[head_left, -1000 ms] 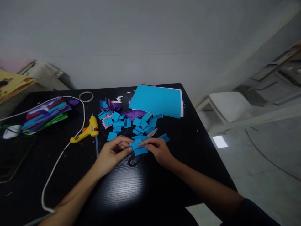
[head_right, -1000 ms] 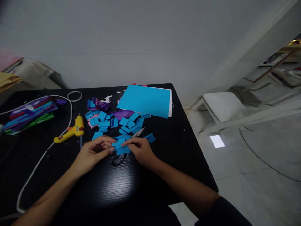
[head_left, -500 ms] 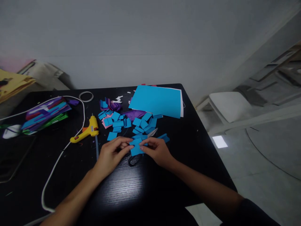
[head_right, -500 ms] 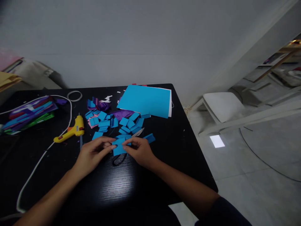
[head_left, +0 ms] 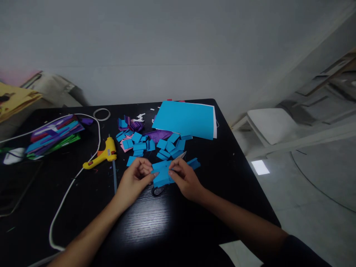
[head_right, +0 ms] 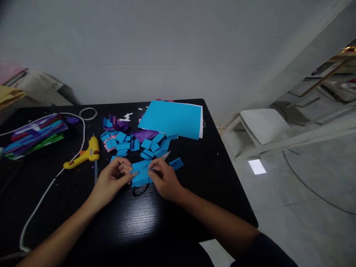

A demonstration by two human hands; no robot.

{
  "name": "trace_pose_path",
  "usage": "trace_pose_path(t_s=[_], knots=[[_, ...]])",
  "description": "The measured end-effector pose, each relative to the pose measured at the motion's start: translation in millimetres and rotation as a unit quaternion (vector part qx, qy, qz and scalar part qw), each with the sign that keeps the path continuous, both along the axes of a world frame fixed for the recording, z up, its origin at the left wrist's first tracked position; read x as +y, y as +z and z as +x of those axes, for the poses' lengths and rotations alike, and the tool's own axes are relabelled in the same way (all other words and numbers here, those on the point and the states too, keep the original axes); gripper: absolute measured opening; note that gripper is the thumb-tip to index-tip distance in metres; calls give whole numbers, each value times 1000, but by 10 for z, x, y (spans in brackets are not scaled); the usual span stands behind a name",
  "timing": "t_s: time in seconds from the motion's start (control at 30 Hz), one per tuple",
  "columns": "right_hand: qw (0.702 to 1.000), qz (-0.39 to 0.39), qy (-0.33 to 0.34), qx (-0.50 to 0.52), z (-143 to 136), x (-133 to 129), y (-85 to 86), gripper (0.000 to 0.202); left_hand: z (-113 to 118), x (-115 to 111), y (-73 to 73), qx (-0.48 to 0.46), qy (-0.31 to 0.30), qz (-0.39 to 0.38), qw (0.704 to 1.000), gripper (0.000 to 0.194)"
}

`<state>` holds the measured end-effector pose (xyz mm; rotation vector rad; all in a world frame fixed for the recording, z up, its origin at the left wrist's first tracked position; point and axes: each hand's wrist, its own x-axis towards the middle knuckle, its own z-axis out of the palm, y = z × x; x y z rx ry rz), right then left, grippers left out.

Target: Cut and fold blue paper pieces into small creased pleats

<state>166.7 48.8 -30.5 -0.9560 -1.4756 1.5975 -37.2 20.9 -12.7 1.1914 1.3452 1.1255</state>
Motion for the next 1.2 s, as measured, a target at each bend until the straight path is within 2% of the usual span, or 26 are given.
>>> trace_pose_path(t_s=[0.3, 0.47, 0.6, 0.73, 1.0, 1.1, 1.2], knots=[[1000, -6, -4, -10, -22, 19, -1, 43, -5, 28, 24, -17, 11, -42, 999, 37], [996, -86, -2, 19, -28, 56, -6, 30, -20, 29, 15, 19, -9, -52, 998, 34], [989, -132, 19, 67, -27, 75, 2, 31, -48, 15, 25, 64, -20, -39, 997, 22], [978, -174, 22, 112, -27, 88, -5, 35, -58, 7, 45, 74, -18, -34, 997, 21], [972, -201, 21, 122, -43, 80, -29, 33, -3, -17, 42, 28, -20, -107, 994, 33], [972, -204, 23, 117, -39, 78, -16, 32, 5, -28, 23, 22, -25, -116, 993, 36], [973, -202, 28, 112, -34, 80, -17, 32, -13, -28, 3, 39, -39, -101, 993, 31]])
